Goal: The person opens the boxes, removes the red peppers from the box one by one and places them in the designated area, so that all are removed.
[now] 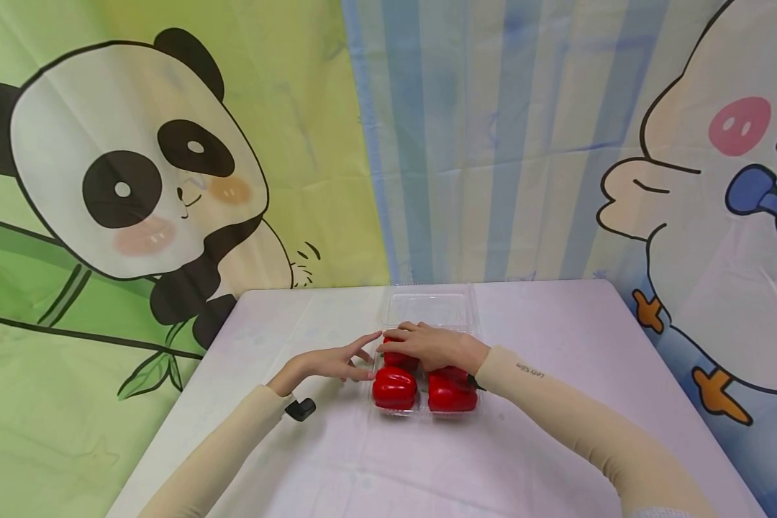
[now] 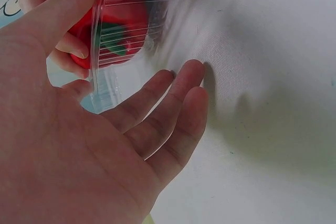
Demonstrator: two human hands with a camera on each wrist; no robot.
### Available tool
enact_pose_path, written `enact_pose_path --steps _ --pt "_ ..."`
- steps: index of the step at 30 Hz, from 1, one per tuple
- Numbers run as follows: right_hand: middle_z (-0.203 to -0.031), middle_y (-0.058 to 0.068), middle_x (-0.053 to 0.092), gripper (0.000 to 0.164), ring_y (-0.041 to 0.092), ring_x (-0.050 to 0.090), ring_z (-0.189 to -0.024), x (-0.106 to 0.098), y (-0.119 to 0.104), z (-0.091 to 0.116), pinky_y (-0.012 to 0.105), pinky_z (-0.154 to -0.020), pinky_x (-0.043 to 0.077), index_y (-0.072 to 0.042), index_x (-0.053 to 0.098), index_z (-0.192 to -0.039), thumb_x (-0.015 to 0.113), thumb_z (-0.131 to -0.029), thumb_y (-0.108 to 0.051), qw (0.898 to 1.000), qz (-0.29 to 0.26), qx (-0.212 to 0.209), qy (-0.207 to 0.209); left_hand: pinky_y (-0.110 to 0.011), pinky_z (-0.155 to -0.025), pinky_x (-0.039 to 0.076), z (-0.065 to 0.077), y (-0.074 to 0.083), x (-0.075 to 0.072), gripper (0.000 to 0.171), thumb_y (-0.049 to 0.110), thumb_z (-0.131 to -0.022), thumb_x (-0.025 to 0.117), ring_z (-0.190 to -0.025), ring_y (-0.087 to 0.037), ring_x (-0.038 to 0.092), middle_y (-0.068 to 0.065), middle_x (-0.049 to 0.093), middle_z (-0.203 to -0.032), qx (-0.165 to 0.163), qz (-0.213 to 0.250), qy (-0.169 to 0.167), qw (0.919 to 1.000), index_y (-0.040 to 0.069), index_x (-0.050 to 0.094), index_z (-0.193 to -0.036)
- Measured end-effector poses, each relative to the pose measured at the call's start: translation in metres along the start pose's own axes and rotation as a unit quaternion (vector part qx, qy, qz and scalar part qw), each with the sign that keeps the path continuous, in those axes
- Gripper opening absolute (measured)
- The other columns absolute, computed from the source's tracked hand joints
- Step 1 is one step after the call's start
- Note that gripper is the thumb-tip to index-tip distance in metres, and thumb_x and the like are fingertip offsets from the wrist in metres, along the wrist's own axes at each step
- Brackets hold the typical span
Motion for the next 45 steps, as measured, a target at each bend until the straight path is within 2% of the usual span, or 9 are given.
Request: enact_pose_path --steps 11,18,29,39,45 --pt "-0.161 0.004 0.036 0.09 0.028 0.033 -0.145 -0.003 0.003 0.002 0.045 -0.103 0.051 -0.028 0.034 -0.156 0.081 -0.082 -0.011 1.0 -0.027 0.011 -0.001 -0.044 -0.083 0.056 -0.001 -0.003 0.0 0.095 0.047 -0.094 0.067 -0.106 -0.026 0.065 -0.016 0.044 -0.148 0.003 -0.001 0.001 1.0 0.039 0.0 -0.161" --pt "-0.162 0.004 0.033 0.09 0.028 0.031 -0.146 -0.004 0.002 0.003 0.044 -0.103 0.051 -0.027 0.031 -0.157 0.08 -0.083 -0.01 0.999 -0.045 0.015 -0.007 -0.043 -0.083 0.056 -0.002 -0.005 0.001 0.096 0.05 -0.093 0.066 -0.104 -0.024 0.065 -0.015 0.044 -0.148 0.003 -0.003 -0.001 1.0 0.039 0.0 -0.161" --pt "-0.16 0.004 0.038 0.092 0.027 0.035 -0.143 -0.008 0.004 0.005 0.05 -0.112 0.042 -0.027 0.034 -0.157 0.084 -0.08 -0.017 1.0 -0.014 0.01 0.005 -0.043 -0.085 0.056 -0.003 -0.003 0.002 0.095 0.049 -0.093 0.066 -0.106 -0.025 0.065 -0.015 0.044 -0.149 -0.004 -0.005 -0.005 1.0 0.039 0.0 -0.161" --pt "-0.16 0.003 0.037 0.093 0.025 0.036 -0.142 -0.012 0.005 0.006 0.047 -0.11 0.045 -0.028 0.032 -0.158 0.084 -0.081 -0.019 1.0 -0.011 0.014 0.003 -0.043 -0.086 0.056 -0.003 -0.004 0.001 0.095 0.049 -0.093 0.066 -0.109 -0.025 0.064 -0.015 0.044 -0.149 0.002 -0.004 -0.004 1.0 0.039 0.0 -0.161" --pt "-0.158 0.004 0.041 0.092 0.028 0.036 -0.142 -0.018 0.003 0.006 0.05 -0.11 0.044 -0.026 0.036 -0.156 0.085 -0.079 -0.019 1.0 -0.015 0.009 0.008 -0.044 -0.086 0.055 -0.002 -0.003 0.001 0.095 0.048 -0.092 0.067 -0.108 -0.022 0.063 -0.014 0.044 -0.149 0.0 -0.003 -0.002 1.0 0.04 0.001 -0.161"
Point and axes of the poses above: each hand's wrist, its own z-axis away from the middle knuckle, its own x-axis out of the palm, y = z × x, the point moved 8 cm from there along -z, towards the middle knuckle
